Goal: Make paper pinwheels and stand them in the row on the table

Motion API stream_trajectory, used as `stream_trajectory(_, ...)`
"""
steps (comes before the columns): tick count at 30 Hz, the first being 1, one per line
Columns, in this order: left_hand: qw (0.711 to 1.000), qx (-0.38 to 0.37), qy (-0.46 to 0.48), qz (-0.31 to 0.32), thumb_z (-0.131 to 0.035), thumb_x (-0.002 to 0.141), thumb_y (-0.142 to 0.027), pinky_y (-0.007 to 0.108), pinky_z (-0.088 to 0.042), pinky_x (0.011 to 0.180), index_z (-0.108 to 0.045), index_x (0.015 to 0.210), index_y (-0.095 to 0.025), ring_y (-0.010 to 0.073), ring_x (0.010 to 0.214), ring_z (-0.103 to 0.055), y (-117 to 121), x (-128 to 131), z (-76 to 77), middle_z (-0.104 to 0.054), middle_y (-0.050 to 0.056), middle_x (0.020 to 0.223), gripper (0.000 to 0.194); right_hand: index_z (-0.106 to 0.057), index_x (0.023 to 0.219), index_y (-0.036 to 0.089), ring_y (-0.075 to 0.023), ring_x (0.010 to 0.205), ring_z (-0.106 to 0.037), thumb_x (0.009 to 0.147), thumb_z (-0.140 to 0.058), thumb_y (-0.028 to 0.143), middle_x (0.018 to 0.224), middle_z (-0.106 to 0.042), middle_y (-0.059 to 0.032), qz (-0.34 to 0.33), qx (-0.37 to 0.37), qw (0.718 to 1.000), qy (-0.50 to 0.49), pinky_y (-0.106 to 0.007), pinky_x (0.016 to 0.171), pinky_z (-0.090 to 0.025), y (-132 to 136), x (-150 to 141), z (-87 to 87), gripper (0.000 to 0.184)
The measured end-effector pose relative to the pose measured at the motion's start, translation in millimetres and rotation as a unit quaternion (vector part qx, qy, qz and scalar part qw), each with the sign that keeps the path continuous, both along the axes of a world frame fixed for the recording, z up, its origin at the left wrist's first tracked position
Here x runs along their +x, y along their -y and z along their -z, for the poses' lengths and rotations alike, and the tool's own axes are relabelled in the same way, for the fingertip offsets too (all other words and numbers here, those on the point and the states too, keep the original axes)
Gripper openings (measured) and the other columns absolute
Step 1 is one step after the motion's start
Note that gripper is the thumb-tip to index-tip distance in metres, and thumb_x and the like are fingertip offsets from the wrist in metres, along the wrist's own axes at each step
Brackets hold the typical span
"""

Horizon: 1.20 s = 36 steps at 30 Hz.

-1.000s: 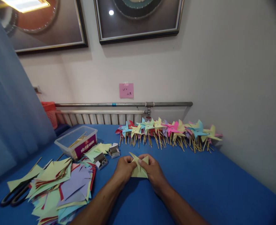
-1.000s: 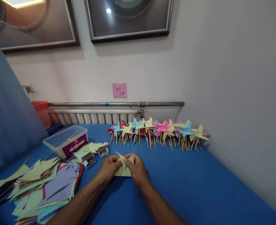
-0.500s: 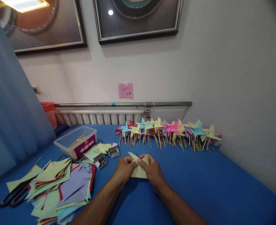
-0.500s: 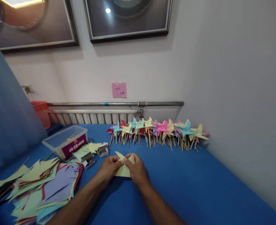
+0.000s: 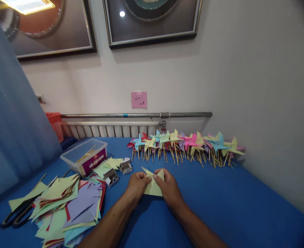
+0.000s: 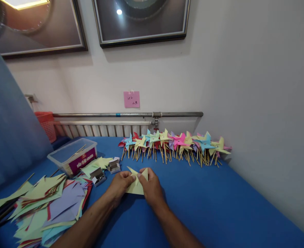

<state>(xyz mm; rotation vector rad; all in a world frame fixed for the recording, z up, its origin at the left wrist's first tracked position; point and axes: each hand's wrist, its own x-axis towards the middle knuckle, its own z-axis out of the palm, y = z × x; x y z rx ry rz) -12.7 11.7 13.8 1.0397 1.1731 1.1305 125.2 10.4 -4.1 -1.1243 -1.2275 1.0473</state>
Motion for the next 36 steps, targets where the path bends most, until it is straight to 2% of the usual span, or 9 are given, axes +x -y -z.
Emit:
stream_trajectory(5, 0.999, -0.011, 0.019, -0.037, -0.075, 0.062, -0.028, 0.024, -0.033, 0.050, -0.056, 0.057, -0.019, 0.0111, 0.046, -0.045, -8.7, -11.0, 1.1, -0.057, -0.002, 0.049, 0.022, -0.060, 0.115, 0.020, -0.0168, 0.056, -0.057, 0.084, -0.058, 0.044, 0.066, -0.064, 0.0021, -0.047, -0.003, 0.998, -0.040, -0.028, 0.056, -0.044, 2.0, 4.8, -8.5, 0.039)
stream_trajectory(8, 0.998, -0.017, 0.029, -0.048, -0.073, 0.064, -0.027, 0.024, -0.034, 0.051, -0.058, 0.060, -0.019, 0.0121, 0.048, -0.046, -13.5, -18.4, -0.4, -0.059, -0.002, 0.052, 0.017, -0.055, 0.132, 0.020, -0.0160, 0.062, -0.060, 0.082, -0.057, 0.033, 0.073, -0.068, 0.0018, -0.056, 0.019, 0.998, -0.037, -0.028, 0.064, -0.047, 4.2, 7.8, -13.9, 0.052)
stream_trajectory(10, 0.998, -0.025, 0.031, -0.047, -0.072, 0.064, -0.027, 0.025, -0.034, 0.052, -0.058, 0.060, -0.019, 0.0127, 0.049, -0.047, -14.6, -21.0, -2.1, -0.059, -0.001, 0.052, 0.016, -0.054, 0.134, 0.021, -0.0156, 0.066, -0.062, 0.079, -0.058, 0.030, 0.080, -0.069, 0.0010, -0.085, 0.019, 0.995, -0.041, -0.029, 0.069, -0.048, 4.8, 8.1, -15.3, 0.057)
stream_trajectory(12, 0.998, -0.023, 0.032, -0.043, -0.073, 0.063, -0.027, 0.025, -0.034, 0.052, -0.057, 0.058, -0.019, 0.0124, 0.048, -0.046, -13.6, -20.9, -3.7, -0.057, -0.002, 0.051, 0.018, -0.059, 0.128, 0.020, -0.0160, 0.069, -0.062, 0.076, -0.062, 0.032, 0.081, -0.069, 0.0003, -0.109, 0.009, 0.993, -0.042, -0.029, 0.069, -0.047, 5.0, 7.2, -15.3, 0.053)
stream_trajectory(16, 0.999, -0.005, 0.044, -0.031, -0.075, 0.061, -0.029, 0.024, -0.030, 0.051, -0.056, 0.055, -0.020, 0.0104, 0.045, -0.041, -8.4, -15.9, -5.1, -0.054, -0.003, 0.049, 0.022, -0.068, 0.098, 0.019, -0.0167, 0.070, -0.059, 0.076, -0.068, 0.044, 0.077, -0.066, 0.0001, -0.107, 0.008, 0.994, -0.014, -0.028, 0.067, -0.044, 5.6, 5.0, -14.9, 0.033)
stream_trajectory(19, 0.999, -0.006, 0.041, -0.025, -0.076, 0.060, -0.028, 0.024, -0.030, 0.050, -0.056, 0.055, -0.020, 0.0100, 0.044, -0.042, -5.7, -11.8, -4.5, -0.055, -0.002, 0.049, 0.022, -0.066, 0.086, 0.020, -0.0160, 0.066, -0.055, 0.077, -0.067, 0.051, 0.071, -0.062, 0.0016, -0.093, 0.016, 0.995, 0.016, -0.027, 0.063, -0.041, 5.8, 5.1, -15.0, 0.032)
stream_trajectory(22, 0.999, -0.001, 0.030, -0.026, -0.076, 0.058, -0.028, 0.024, -0.028, 0.049, -0.055, 0.053, -0.019, 0.0092, 0.043, -0.040, -4.6, -8.9, -4.5, -0.053, -0.003, 0.047, 0.024, -0.066, 0.082, 0.021, -0.0158, 0.064, -0.053, 0.077, -0.067, 0.052, 0.068, -0.060, 0.0020, -0.084, 0.026, 0.995, 0.044, -0.026, 0.060, -0.040, 5.2, 6.0, -13.7, 0.032)
stream_trajectory(26, 0.999, -0.006, 0.027, -0.028, -0.079, 0.056, -0.028, 0.023, -0.027, 0.047, -0.055, 0.054, -0.018, 0.0085, 0.042, -0.040, -2.8, -5.5, -6.9, -0.053, -0.003, 0.046, 0.027, -0.065, 0.080, 0.020, -0.0153, 0.064, -0.052, 0.079, -0.065, 0.045, 0.067, -0.061, 0.0019, -0.074, 0.037, 0.994, 0.070, -0.025, 0.059, -0.040, 3.5, 5.4, -9.0, 0.025)
stream_trajectory(36, 0.999, -0.012, 0.042, -0.004, -0.081, 0.052, -0.036, 0.023, -0.029, 0.049, -0.056, 0.057, -0.017, 0.0088, 0.044, -0.043, 0.2, -1.5, -6.5, -0.054, -0.003, 0.048, 0.032, -0.061, 0.084, 0.022, -0.0139, 0.056, -0.050, 0.077, -0.065, 0.041, 0.061, -0.053, 0.0054, -0.041, 0.022, 0.997, 0.054, -0.024, 0.053, -0.037, 0.3, 1.0, -1.0, 0.021)
